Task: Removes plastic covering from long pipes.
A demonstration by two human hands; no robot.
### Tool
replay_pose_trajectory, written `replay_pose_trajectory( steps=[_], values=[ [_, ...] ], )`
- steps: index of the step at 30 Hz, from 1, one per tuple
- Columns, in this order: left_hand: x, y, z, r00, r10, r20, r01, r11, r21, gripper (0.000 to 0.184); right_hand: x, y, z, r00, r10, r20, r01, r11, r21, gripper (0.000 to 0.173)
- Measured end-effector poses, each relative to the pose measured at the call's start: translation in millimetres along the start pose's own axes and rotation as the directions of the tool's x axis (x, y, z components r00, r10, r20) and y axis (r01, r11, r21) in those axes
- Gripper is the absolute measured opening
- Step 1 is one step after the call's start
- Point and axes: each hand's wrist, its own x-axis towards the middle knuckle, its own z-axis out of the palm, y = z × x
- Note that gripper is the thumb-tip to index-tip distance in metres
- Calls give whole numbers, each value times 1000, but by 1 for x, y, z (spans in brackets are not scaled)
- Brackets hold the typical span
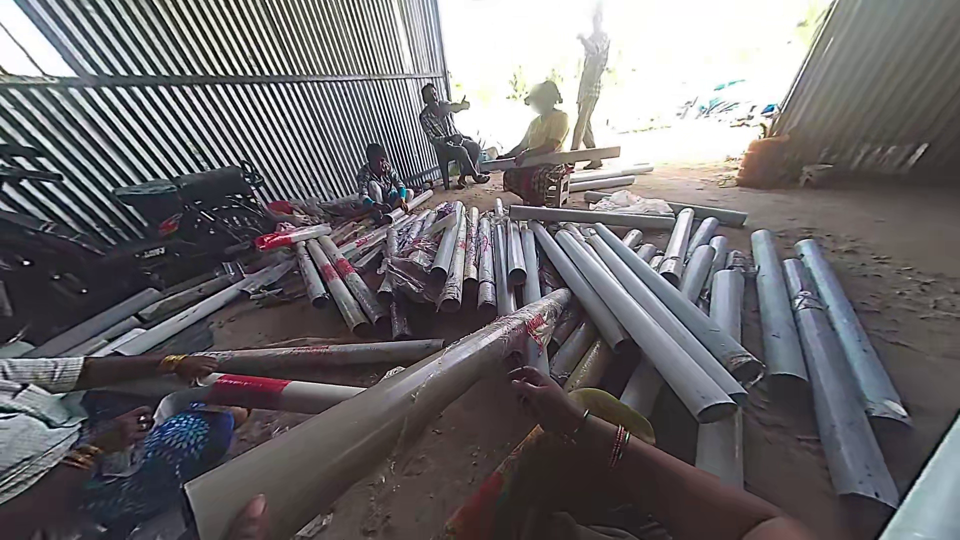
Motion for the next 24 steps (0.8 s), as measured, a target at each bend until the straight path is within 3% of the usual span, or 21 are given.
replay_pose_trajectory(
  steps=[4,9,11,13,20,24],
  values=[
    [-7,12,-1,999,-48,1,47,995,86,28,-59,-4,-24,969,49,241,69,887,-456,27],
    [-15,9,-4,1000,25,-4,-24,989,146,37,-107,2,-38,865,234,445,270,531,-803,29],
    [-18,9,-5,1000,19,1,-19,989,149,35,-117,9,-35,841,315,439,298,409,-863,33],
    [-22,6,-6,1000,-1,1,0,991,137,31,-126,18,-30,833,322,451,335,355,-873,36],
    [-30,12,-5,1000,-16,-8,17,996,88,31,-131,28,-19,832,216,511,445,290,-848,38],
    [-33,17,-3,1000,-1,-12,3,995,103,31,-127,28,-18,877,169,451,392,293,-872,41]
  ],
)
